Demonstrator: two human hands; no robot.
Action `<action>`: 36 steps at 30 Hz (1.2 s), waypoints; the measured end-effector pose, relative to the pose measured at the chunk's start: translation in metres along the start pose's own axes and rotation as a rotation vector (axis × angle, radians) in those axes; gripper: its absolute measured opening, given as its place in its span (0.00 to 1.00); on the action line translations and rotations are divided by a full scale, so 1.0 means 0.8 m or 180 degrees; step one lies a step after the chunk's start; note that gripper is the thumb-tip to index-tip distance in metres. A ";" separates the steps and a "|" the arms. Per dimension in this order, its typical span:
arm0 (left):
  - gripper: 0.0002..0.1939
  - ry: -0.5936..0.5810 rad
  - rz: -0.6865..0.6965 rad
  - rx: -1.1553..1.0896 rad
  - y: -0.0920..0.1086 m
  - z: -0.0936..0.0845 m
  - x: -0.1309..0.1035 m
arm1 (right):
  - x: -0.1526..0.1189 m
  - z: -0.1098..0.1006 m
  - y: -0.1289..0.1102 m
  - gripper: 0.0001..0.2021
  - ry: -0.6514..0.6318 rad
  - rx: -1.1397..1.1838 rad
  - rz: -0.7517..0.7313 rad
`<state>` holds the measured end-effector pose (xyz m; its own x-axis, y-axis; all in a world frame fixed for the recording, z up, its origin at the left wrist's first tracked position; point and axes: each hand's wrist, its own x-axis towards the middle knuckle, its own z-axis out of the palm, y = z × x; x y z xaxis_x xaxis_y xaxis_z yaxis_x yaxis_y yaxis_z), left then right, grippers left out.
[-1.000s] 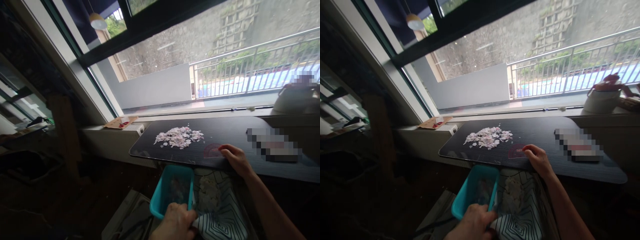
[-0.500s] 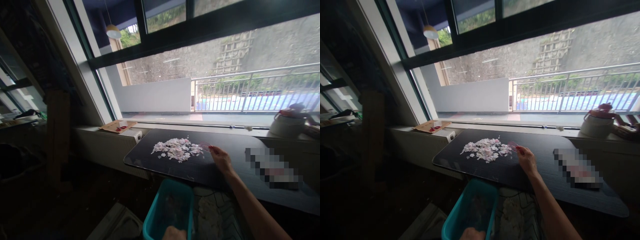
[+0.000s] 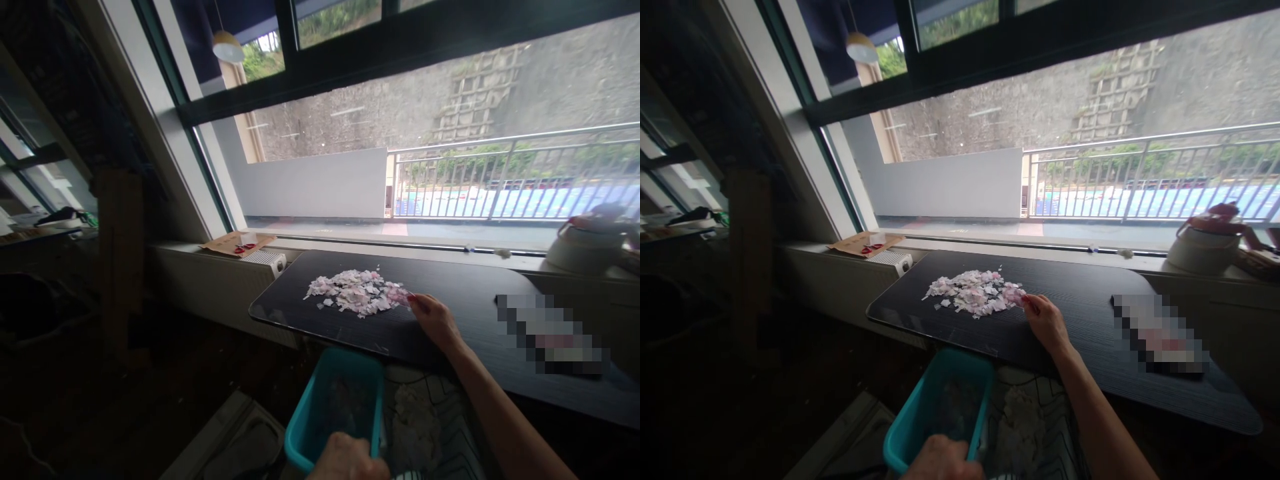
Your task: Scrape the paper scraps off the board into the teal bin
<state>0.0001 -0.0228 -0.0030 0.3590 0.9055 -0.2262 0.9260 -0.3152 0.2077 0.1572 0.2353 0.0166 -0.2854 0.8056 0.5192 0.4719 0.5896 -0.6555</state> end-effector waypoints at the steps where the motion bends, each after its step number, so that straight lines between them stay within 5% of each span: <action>1: 0.11 -0.0057 -0.0023 0.0036 0.000 -0.006 0.000 | -0.001 0.000 -0.002 0.16 -0.0053 0.0026 -0.0025; 9: 0.08 -0.0152 -0.0213 -0.0258 0.006 -0.047 -0.004 | -0.011 -0.007 -0.015 0.13 -0.0020 0.0086 0.0069; 14: 0.05 -0.0104 -0.0302 -0.0437 0.008 -0.047 -0.013 | -0.012 -0.010 -0.013 0.13 0.0268 0.0027 0.0292; 26: 0.04 0.0153 -0.0415 -0.0407 0.013 -0.042 -0.019 | -0.019 -0.014 -0.019 0.13 0.0040 0.0177 0.0122; 31: 0.03 0.0199 -0.0351 -0.0340 0.016 -0.045 -0.020 | -0.019 -0.015 -0.019 0.11 0.0211 0.0022 0.0444; 36: 0.03 0.0181 -0.0325 -0.0304 0.017 -0.046 -0.021 | -0.018 -0.013 -0.020 0.13 0.0059 0.0231 -0.0041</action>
<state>0.0021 -0.0314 0.0389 0.2537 0.9470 -0.1971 0.9411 -0.1946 0.2765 0.1622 0.2132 0.0252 -0.2752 0.7970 0.5376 0.4063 0.6032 -0.6863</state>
